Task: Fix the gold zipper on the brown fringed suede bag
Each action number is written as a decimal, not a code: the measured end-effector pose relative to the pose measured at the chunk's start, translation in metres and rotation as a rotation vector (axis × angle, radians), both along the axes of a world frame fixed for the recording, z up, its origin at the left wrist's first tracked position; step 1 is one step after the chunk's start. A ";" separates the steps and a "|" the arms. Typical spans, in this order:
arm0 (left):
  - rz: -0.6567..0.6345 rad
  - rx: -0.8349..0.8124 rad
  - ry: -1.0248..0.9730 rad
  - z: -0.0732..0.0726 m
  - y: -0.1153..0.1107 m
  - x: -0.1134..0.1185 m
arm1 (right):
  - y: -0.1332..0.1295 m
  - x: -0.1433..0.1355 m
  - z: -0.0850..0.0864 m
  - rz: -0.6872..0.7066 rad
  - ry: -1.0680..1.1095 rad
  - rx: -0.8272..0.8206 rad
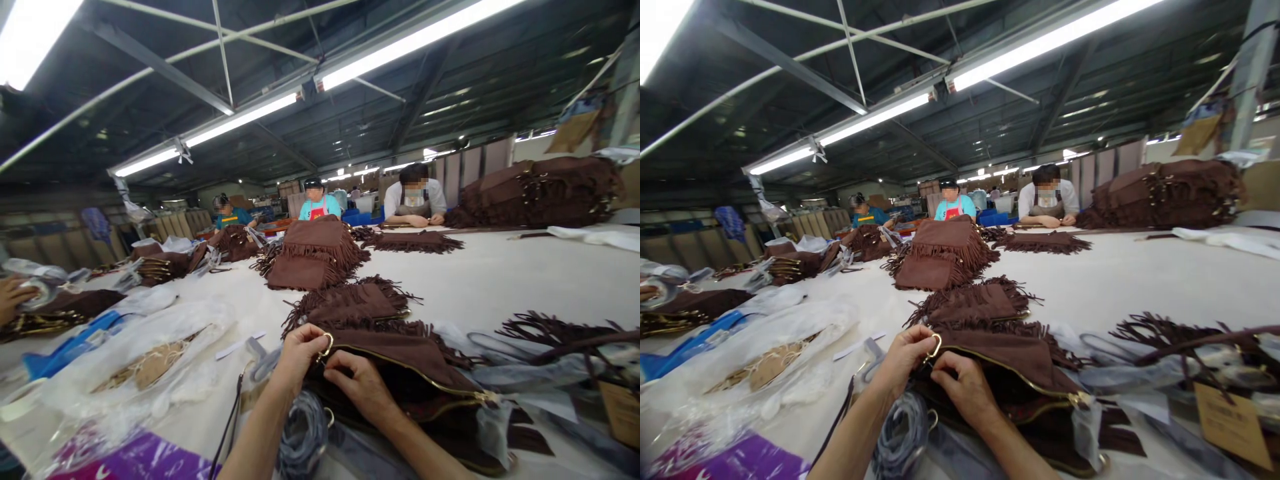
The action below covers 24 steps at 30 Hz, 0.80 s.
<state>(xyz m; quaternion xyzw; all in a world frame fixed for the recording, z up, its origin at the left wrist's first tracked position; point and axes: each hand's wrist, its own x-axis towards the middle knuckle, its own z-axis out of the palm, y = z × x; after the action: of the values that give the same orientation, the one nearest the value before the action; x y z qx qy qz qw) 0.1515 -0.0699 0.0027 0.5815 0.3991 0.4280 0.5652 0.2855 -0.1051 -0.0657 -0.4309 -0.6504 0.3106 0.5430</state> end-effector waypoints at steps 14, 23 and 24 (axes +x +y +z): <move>-0.050 0.105 0.108 -0.013 -0.002 -0.006 | 0.000 0.000 -0.001 -0.004 -0.005 0.012; -0.079 0.154 0.116 -0.021 -0.003 -0.025 | 0.000 -0.002 -0.002 -0.004 0.096 -0.026; -0.061 0.178 0.143 -0.022 -0.003 -0.024 | -0.001 -0.002 -0.001 -0.003 0.095 -0.027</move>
<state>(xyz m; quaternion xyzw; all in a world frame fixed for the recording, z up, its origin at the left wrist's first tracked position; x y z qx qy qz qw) 0.1271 -0.0733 -0.0192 0.6703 0.3810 0.4015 0.4943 0.2837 -0.1058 -0.0666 -0.4239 -0.6189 0.3386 0.5680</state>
